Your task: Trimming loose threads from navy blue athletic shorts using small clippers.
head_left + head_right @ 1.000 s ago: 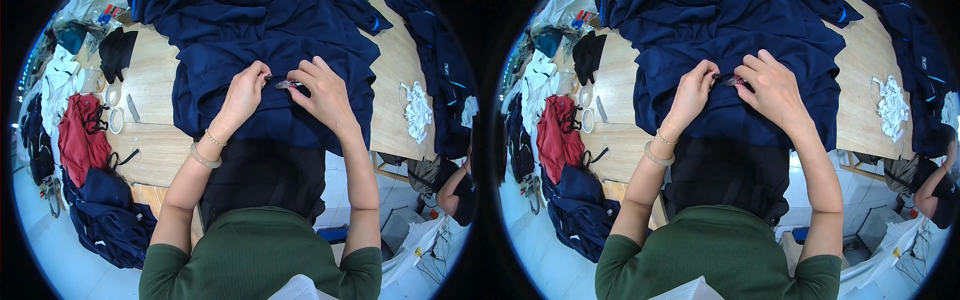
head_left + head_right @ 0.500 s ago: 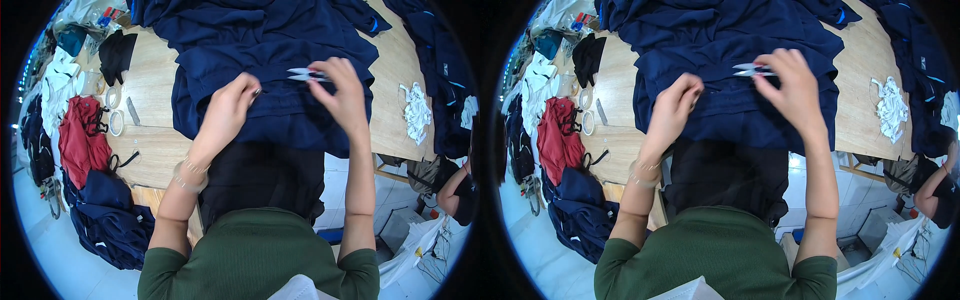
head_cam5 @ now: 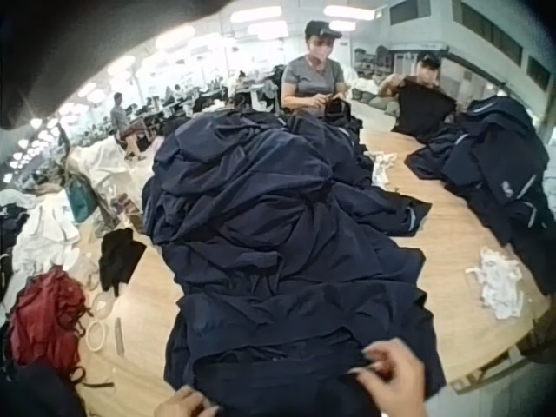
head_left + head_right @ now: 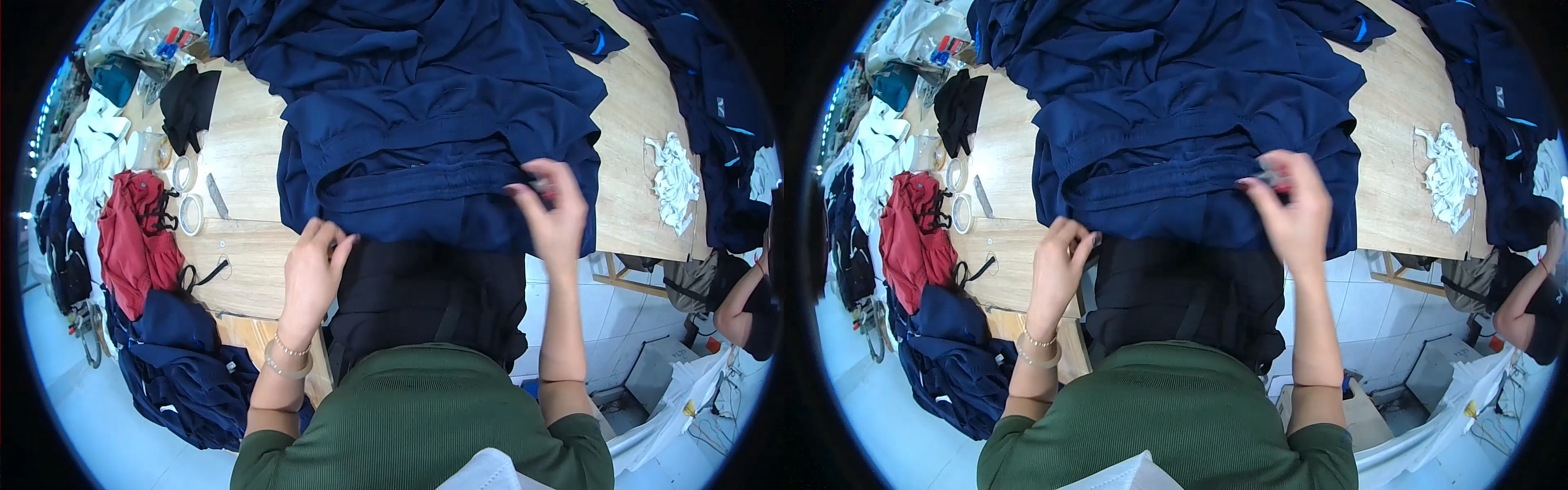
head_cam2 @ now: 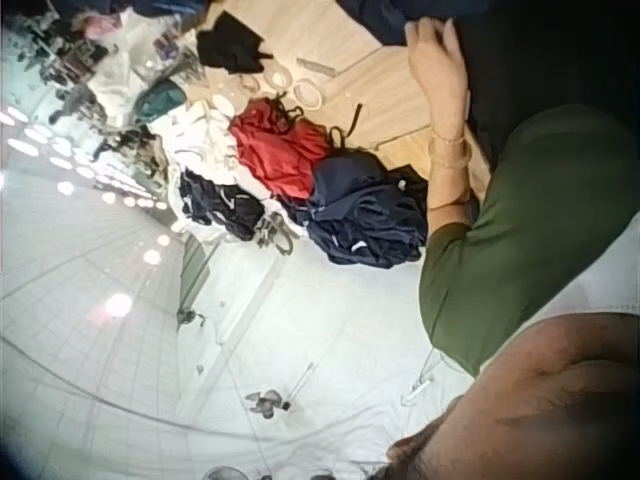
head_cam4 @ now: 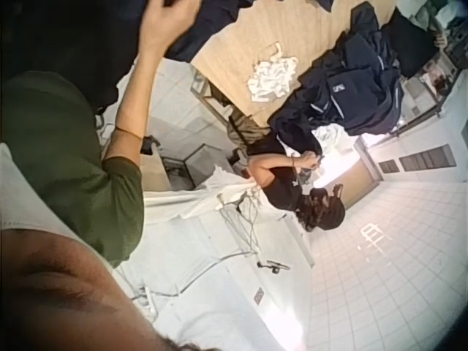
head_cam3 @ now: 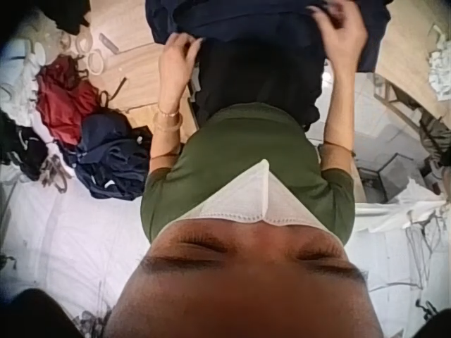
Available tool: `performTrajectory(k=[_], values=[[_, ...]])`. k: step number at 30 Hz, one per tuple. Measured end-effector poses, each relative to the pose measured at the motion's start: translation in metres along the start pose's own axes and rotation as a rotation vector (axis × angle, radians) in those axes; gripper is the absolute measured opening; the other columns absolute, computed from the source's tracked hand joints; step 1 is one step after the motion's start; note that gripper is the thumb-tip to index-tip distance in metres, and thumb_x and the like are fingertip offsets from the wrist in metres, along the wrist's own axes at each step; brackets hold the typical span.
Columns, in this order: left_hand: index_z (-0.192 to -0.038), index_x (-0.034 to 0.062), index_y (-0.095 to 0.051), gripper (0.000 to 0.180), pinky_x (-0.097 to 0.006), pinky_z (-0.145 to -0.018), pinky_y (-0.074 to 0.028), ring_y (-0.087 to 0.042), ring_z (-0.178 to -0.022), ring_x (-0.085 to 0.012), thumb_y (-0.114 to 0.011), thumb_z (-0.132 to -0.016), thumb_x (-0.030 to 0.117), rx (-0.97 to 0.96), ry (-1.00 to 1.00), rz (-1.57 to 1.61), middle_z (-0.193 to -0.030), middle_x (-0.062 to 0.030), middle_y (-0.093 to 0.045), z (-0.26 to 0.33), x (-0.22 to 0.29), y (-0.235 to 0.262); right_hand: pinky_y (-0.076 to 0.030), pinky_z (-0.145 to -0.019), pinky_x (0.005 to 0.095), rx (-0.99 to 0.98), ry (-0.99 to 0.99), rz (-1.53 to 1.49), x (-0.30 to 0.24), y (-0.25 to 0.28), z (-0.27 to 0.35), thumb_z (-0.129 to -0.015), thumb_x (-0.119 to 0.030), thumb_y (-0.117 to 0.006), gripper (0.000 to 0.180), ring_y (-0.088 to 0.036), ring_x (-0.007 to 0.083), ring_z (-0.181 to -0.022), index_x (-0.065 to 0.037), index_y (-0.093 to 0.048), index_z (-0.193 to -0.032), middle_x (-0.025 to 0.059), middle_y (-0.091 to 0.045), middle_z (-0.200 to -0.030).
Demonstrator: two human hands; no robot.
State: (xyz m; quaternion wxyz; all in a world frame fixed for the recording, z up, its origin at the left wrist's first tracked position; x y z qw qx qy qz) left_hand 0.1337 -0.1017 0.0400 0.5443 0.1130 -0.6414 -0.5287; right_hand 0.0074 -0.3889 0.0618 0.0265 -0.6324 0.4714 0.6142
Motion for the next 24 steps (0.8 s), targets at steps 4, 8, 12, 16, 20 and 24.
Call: performTrajectory(k=[4, 8, 12, 16, 20, 24], values=[[-0.081, -0.0023, -0.056, 0.018, -0.033, -0.057, -0.041, -0.048, -0.059, -0.0211, -0.070, -0.088, 0.007, 0.202, -0.057, 0.163, -0.077, -0.0111, -0.050, -0.034, 0.016, 0.009, -0.046, -0.068, 0.0360, -0.110, 0.268, 0.274, -0.008, -0.051, 0.011, -0.067, 0.004, -0.071, 0.024, -0.059, 0.0268, -0.077, -0.007, -0.062, -0.087, 0.0065, -0.060, -0.080], [-0.083, -0.0021, -0.056, 0.016, -0.030, -0.058, -0.042, -0.048, -0.061, -0.0168, -0.070, -0.088, 0.006, 0.330, -0.062, 0.164, -0.079, -0.0088, -0.050, -0.043, 0.002, 0.027, -0.050, -0.069, 0.0382, -0.444, 0.052, 0.001, 0.000, -0.028, 0.027, -0.072, 0.004, -0.063, 0.017, -0.064, 0.0318, -0.080, -0.004, -0.061, -0.087, 0.0113, -0.064, -0.083], [-0.091, -0.0009, -0.056, 0.021, -0.029, -0.062, -0.043, -0.047, -0.065, -0.0160, -0.075, -0.083, 0.007, 0.388, 0.026, 0.184, -0.085, -0.0069, -0.051, -0.045, -0.034, 0.037, -0.037, -0.089, 0.0363, -0.776, -0.213, 0.402, 0.043, 0.046, 0.066, -0.080, -0.003, -0.064, 0.019, -0.064, 0.0282, -0.083, -0.006, -0.073, -0.096, 0.0122, -0.070, -0.086], [-0.108, 0.0000, -0.054, 0.043, -0.033, -0.071, -0.046, -0.050, -0.078, -0.0216, -0.081, -0.076, 0.011, 0.427, -0.062, -0.012, -0.095, -0.0099, -0.050, -0.046, -0.014, 0.039, -0.042, -0.082, 0.0346, -0.279, -0.188, 0.690, 0.038, 0.090, 0.042, -0.083, -0.003, -0.066, 0.020, -0.063, 0.0253, -0.084, -0.007, -0.072, -0.101, 0.0117, -0.067, -0.090], [-0.114, 0.0022, -0.052, 0.047, -0.036, -0.075, -0.048, -0.054, -0.082, -0.0255, -0.078, -0.076, 0.007, 0.446, -0.113, -0.095, -0.101, -0.0124, -0.049, -0.054, -0.004, 0.028, -0.048, -0.069, 0.0326, 0.094, -0.228, 0.277, 0.033, 0.065, 0.019, -0.082, -0.010, -0.073, 0.027, -0.063, 0.0251, -0.082, -0.007, -0.068, -0.108, 0.0107, -0.058, -0.087], [-0.116, 0.0026, -0.054, 0.044, -0.035, -0.075, -0.050, -0.056, -0.079, -0.0238, -0.072, -0.077, -0.002, 0.438, -0.014, -0.048, -0.099, -0.0122, -0.052, -0.062, -0.015, 0.016, -0.053, -0.066, 0.0401, 0.026, -0.181, 0.466, 0.034, 0.013, 0.005, -0.077, -0.019, -0.079, 0.057, -0.064, 0.0306, -0.078, -0.013, -0.053, -0.127, 0.0101, -0.054, -0.106]])
Point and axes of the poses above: each hand's wrist, its own z-axis away from the middle knuckle, its own y-axis out of the back of the hand, x = y × z, the point moved 7 cm from there along -z, towards the middle knuckle
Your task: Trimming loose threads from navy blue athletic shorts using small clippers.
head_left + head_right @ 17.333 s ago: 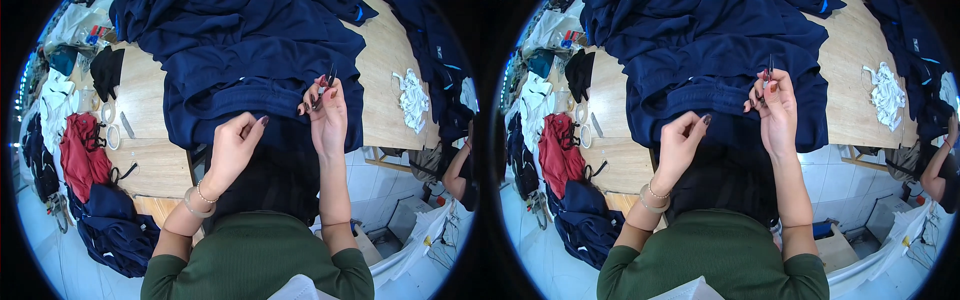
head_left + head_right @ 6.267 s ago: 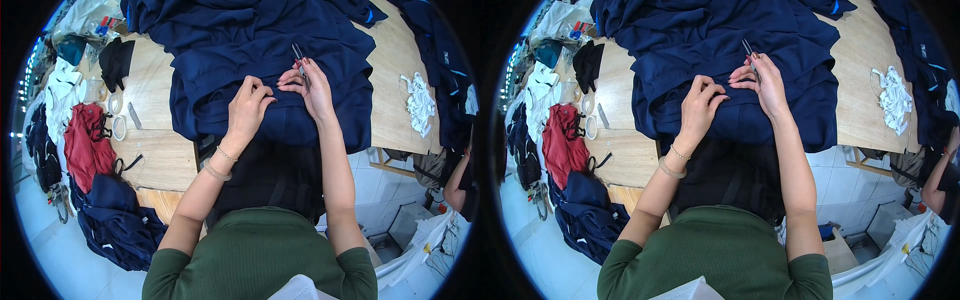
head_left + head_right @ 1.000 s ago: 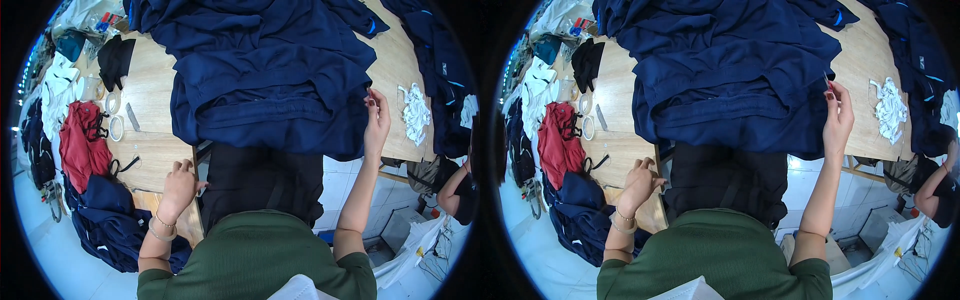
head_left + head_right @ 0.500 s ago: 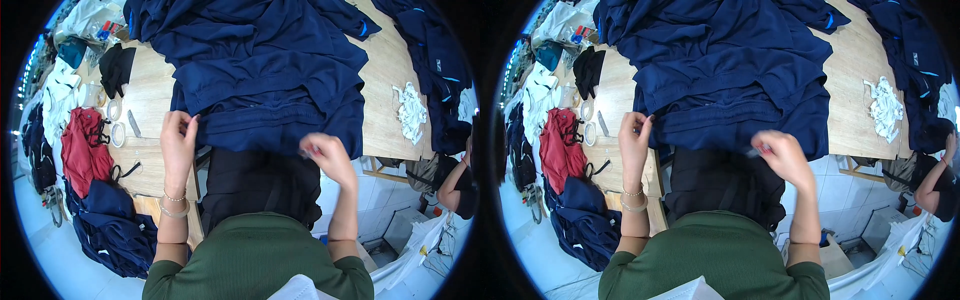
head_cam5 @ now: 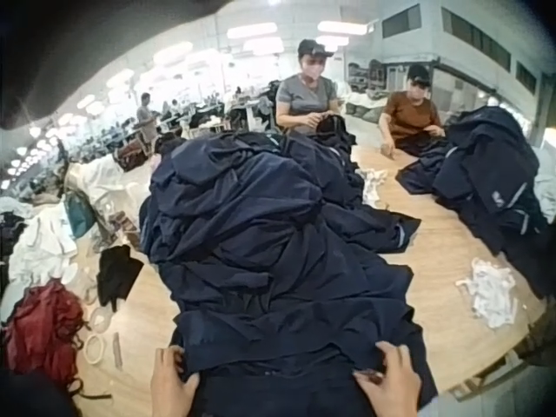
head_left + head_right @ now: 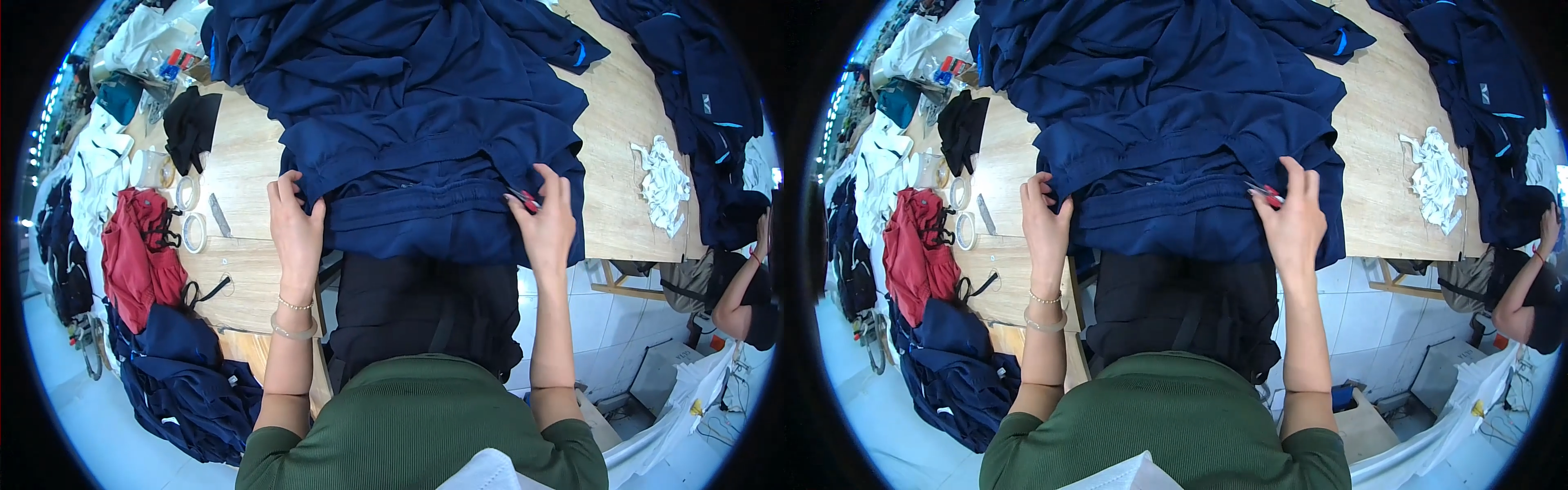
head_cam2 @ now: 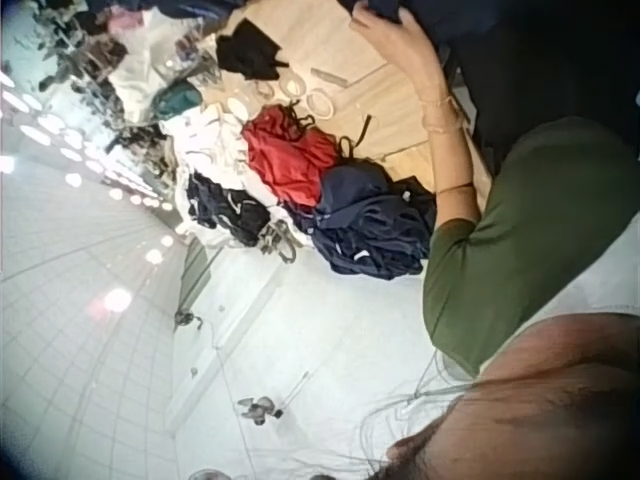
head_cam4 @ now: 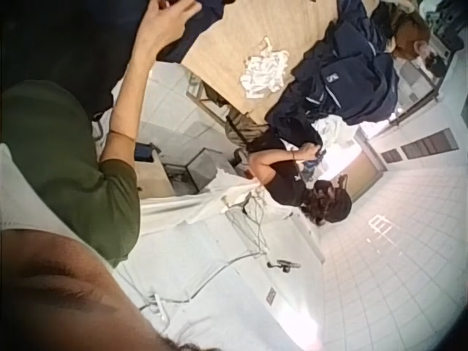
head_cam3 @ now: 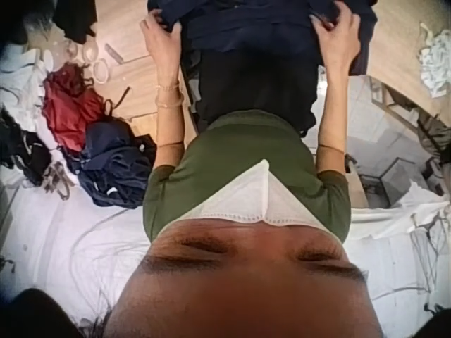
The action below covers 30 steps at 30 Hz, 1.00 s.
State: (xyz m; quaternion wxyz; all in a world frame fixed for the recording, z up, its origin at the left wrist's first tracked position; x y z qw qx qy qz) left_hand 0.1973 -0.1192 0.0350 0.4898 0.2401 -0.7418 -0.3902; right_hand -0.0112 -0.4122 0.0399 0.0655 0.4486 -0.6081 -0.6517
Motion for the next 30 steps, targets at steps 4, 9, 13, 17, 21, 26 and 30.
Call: performTrajectory(k=[4, 9, 13, 17, 21, 26, 30], values=[[-0.115, 0.0012, -0.057, 0.041, -0.032, -0.072, -0.050, -0.055, -0.074, -0.0200, -0.070, -0.077, -0.005, -0.004, 0.078, 0.142, -0.093, -0.0100, -0.054, -0.003, -0.010, -0.006, -0.051, -0.066, 0.0374, 0.090, -0.067, 0.030, 0.006, -0.005, -0.003, -0.077, -0.018, -0.080, 0.049, -0.062, 0.0294, -0.073, -0.006, -0.053, -0.116, 0.0115, -0.053, -0.097], [-0.112, -0.0007, -0.059, 0.036, -0.030, -0.073, -0.049, -0.054, -0.075, -0.0172, -0.070, -0.078, -0.003, 0.005, 0.092, 0.172, -0.090, -0.0083, -0.056, 0.001, -0.024, -0.005, -0.039, -0.060, 0.0264, 0.475, -0.284, -0.714, 0.074, 0.018, 0.011, -0.095, -0.014, -0.063, 0.014, -0.042, 0.0098, -0.066, -0.001, -0.056, -0.098, -0.0017, -0.049, -0.080], [-0.112, 0.0001, -0.060, 0.032, -0.029, -0.075, -0.049, -0.056, -0.077, -0.0156, -0.069, -0.081, -0.002, 0.003, 0.083, 0.163, -0.090, -0.0065, -0.058, 0.001, -0.024, -0.008, -0.038, -0.065, 0.0240, 0.371, -0.161, -0.464, 0.075, 0.036, 0.005, -0.096, -0.010, -0.060, 0.009, -0.043, 0.0098, -0.071, -0.002, -0.064, -0.094, -0.0005, -0.050, -0.083], [-0.111, -0.0010, -0.061, 0.029, -0.029, -0.076, -0.049, -0.057, -0.079, -0.0156, -0.069, -0.083, -0.001, 0.012, 0.061, 0.138, -0.091, -0.0069, -0.060, 0.000, -0.018, -0.008, -0.044, -0.067, 0.0280, 0.249, -0.066, -0.319, 0.014, 0.028, 0.007, -0.078, -0.016, -0.081, 0.030, -0.049, 0.0146, -0.072, -0.004, -0.064, -0.100, 0.0040, -0.051, -0.085], [-0.110, -0.0021, -0.062, 0.025, -0.030, -0.075, -0.051, -0.059, -0.078, -0.0196, -0.067, -0.086, 0.001, -0.015, 0.111, 0.173, -0.095, -0.0088, -0.062, 0.001, -0.029, -0.008, -0.052, -0.067, 0.0390, 0.110, -0.052, -0.146, 0.001, -0.001, 0.007, -0.079, -0.021, -0.080, 0.039, -0.065, 0.0284, -0.079, -0.007, -0.062, -0.111, 0.0099, -0.057, -0.092], [-0.112, -0.0026, -0.061, 0.020, -0.032, -0.078, -0.057, -0.066, -0.087, -0.0221, -0.059, -0.095, 0.006, -0.139, 0.732, 1.123, -0.103, -0.0114, -0.068, 0.004, -0.065, -0.024, -0.051, -0.068, 0.0411, 0.266, -0.008, -0.019, 0.017, 0.004, -0.005, -0.087, -0.005, -0.064, 0.009, -0.064, 0.0366, -0.083, -0.006, -0.067, -0.096, 0.0106, -0.060, -0.092], [-0.111, -0.0035, -0.059, 0.021, -0.036, -0.088, -0.057, -0.068, -0.100, -0.0257, -0.052, -0.099, 0.013, -0.394, 0.848, 1.809, -0.111, -0.0159, -0.069, -0.002, -0.075, -0.038, -0.052, -0.073, 0.0346, 0.244, -0.427, -0.840, 0.073, -0.008, -0.018, -0.095, -0.009, -0.060, 0.006, -0.064, 0.0185, -0.083, -0.005, -0.064, -0.094, 0.0069, -0.065, -0.091]])
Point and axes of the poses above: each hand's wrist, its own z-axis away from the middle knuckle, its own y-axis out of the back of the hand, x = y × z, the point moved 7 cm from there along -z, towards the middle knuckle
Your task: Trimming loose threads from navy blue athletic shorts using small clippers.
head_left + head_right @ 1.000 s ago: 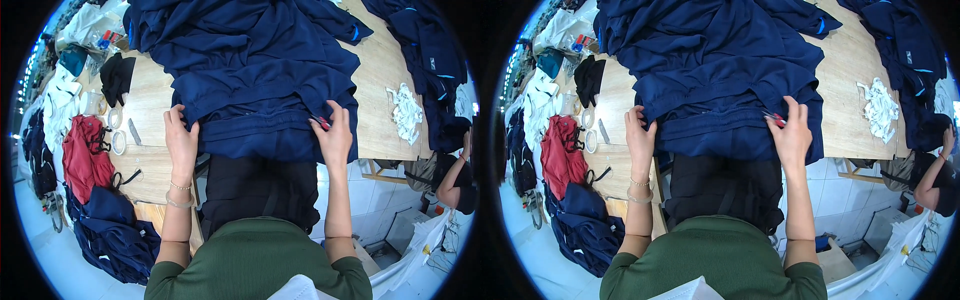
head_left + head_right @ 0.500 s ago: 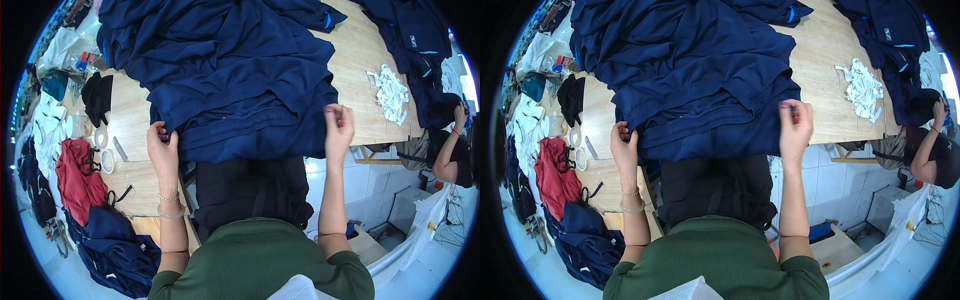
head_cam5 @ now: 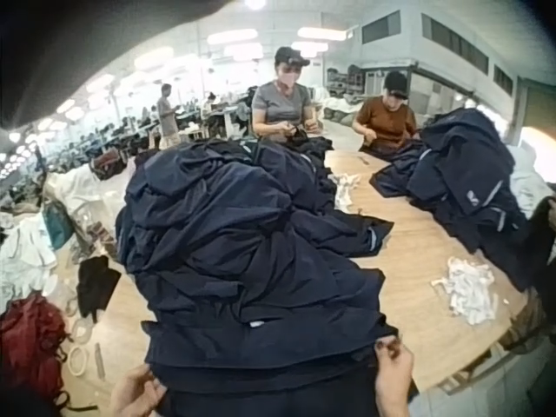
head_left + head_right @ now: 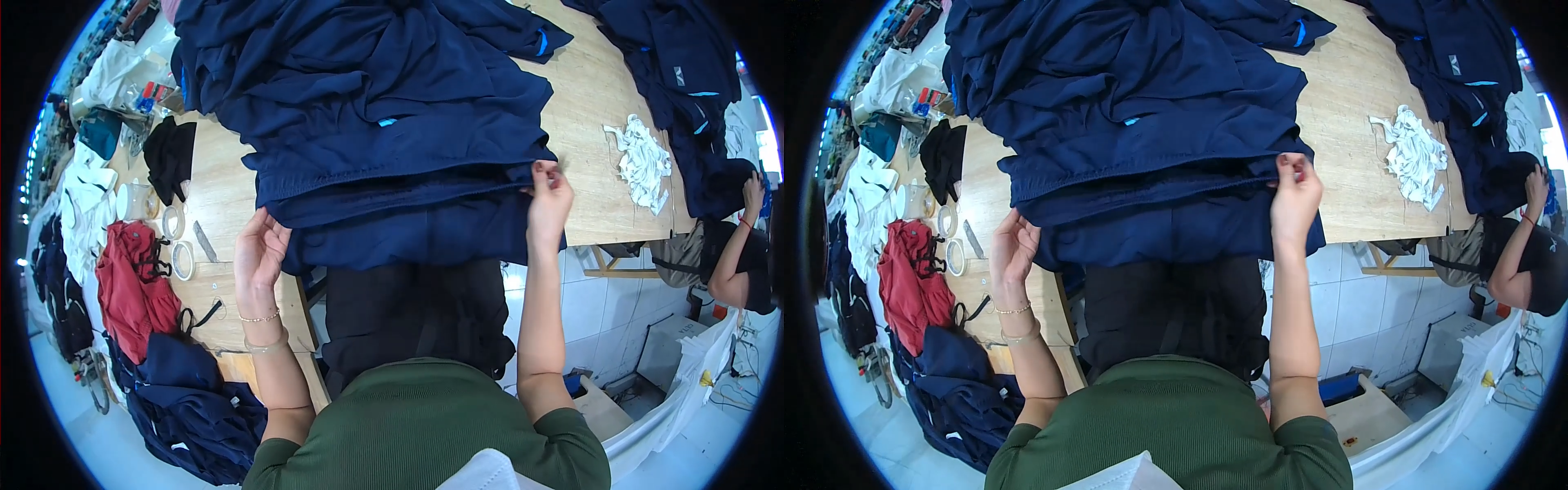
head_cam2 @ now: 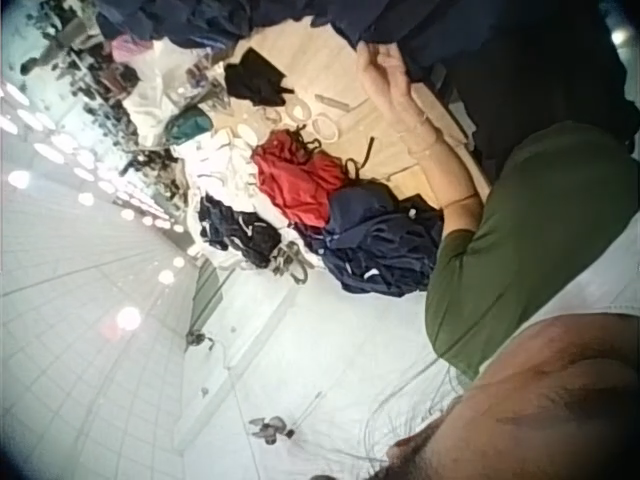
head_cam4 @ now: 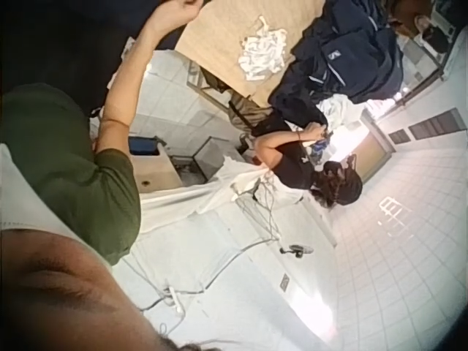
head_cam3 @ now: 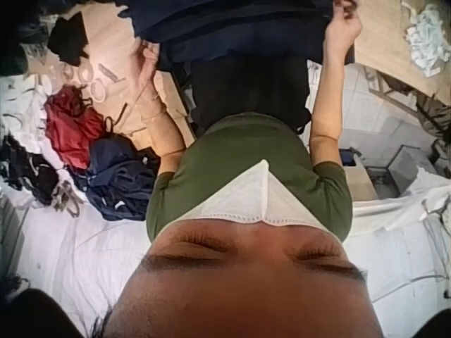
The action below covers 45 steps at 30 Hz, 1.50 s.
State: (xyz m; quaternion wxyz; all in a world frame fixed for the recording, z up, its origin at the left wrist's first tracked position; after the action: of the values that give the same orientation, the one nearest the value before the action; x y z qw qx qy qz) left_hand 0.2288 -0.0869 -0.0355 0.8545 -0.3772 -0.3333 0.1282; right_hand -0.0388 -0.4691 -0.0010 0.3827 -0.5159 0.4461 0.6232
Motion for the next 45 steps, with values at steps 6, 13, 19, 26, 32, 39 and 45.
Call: performTrajectory(k=[6, 13, 19, 26, 32, 39, 45], values=[[-0.103, 0.0014, -0.064, 0.023, -0.044, -0.097, -0.051, -0.067, -0.099, -0.0265, -0.052, -0.096, 0.019, 0.029, 0.008, 0.043, -0.106, -0.0133, -0.071, -0.006, 0.019, -0.002, -0.053, -0.091, 0.0388, -0.209, -0.560, -0.987, 0.010, 0.024, -0.019, -0.099, -0.009, -0.056, 0.016, -0.066, 0.0198, -0.099, -0.002, -0.062, -0.111, 0.0092, -0.066, -0.104], [-0.098, 0.0033, -0.067, 0.020, -0.040, -0.094, -0.053, -0.069, -0.094, -0.0253, -0.052, -0.094, 0.017, -0.074, -0.068, 0.076, -0.098, -0.0115, -0.073, -0.007, 0.040, -0.009, -0.054, -0.091, 0.0386, -0.180, -0.501, -0.894, 0.001, 0.041, -0.029, -0.099, -0.006, -0.054, 0.024, -0.066, 0.0213, -0.095, 0.001, -0.058, -0.121, 0.0103, -0.066, -0.104], [-0.098, 0.0022, -0.067, 0.020, -0.035, -0.090, -0.054, -0.069, -0.091, -0.0228, -0.052, -0.095, 0.016, -0.026, -0.120, -0.014, -0.094, -0.0111, -0.073, -0.013, 0.037, -0.002, -0.055, -0.088, 0.0394, -0.371, -0.498, -0.929, 0.003, 0.027, -0.025, -0.100, -0.007, -0.053, 0.025, -0.067, 0.0221, -0.094, -0.001, -0.057, -0.123, 0.0110, -0.065, -0.103], [-0.092, 0.0023, -0.067, 0.018, -0.023, -0.076, -0.045, -0.056, -0.078, -0.0076, -0.056, -0.097, 0.015, 0.206, -0.406, -0.829, -0.086, 0.0027, -0.065, -0.023, 0.004, -0.010, -0.039, -0.091, 0.0221, -0.349, -0.224, -0.306, 0.027, -0.014, -0.015, -0.094, -0.002, -0.054, 0.011, -0.053, 0.0094, -0.100, -0.002, -0.062, -0.102, 0.0024, -0.060, -0.101], [-0.102, -0.0016, -0.061, 0.012, -0.028, -0.072, -0.047, -0.056, -0.075, -0.0162, -0.058, -0.090, -0.002, 0.434, -1.128, -1.442, -0.090, -0.0083, -0.060, 0.023, 0.015, -0.091, -0.043, -0.086, 0.0230, -0.343, -0.009, -0.073, 0.006, -0.010, -0.013, -0.095, 0.000, -0.051, 0.014, -0.056, 0.0090, -0.092, -0.002, -0.062, -0.103, 0.0016, -0.061, -0.097], [-0.093, 0.0001, -0.062, 0.018, -0.032, -0.068, -0.050, -0.060, -0.076, -0.0227, -0.073, -0.080, 0.005, -0.320, -0.710, -1.335, -0.090, -0.0093, -0.058, 0.048, -0.120, -0.199, -0.036, -0.055, 0.0182, -0.069, 0.194, -0.001, -0.048, 0.022, 0.008, -0.100, -0.004, -0.046, 0.020, -0.047, 0.0034, -0.065, -0.006, -0.057, -0.116, -0.0009, -0.055, -0.082], [-0.092, -0.0002, -0.064, 0.019, -0.033, -0.068, -0.051, -0.061, -0.074, -0.0244, -0.076, -0.078, 0.004, -0.362, -1.060, -1.569, -0.086, -0.0107, -0.056, 0.018, -0.184, -0.222, -0.023, -0.047, 0.0180, -0.134, -0.059, 0.032, -0.061, 0.037, 0.035, -0.103, -0.021, -0.051, 0.016, -0.033, 0.0001, -0.059, -0.008, -0.054, -0.111, -0.0047, -0.044, -0.075]])
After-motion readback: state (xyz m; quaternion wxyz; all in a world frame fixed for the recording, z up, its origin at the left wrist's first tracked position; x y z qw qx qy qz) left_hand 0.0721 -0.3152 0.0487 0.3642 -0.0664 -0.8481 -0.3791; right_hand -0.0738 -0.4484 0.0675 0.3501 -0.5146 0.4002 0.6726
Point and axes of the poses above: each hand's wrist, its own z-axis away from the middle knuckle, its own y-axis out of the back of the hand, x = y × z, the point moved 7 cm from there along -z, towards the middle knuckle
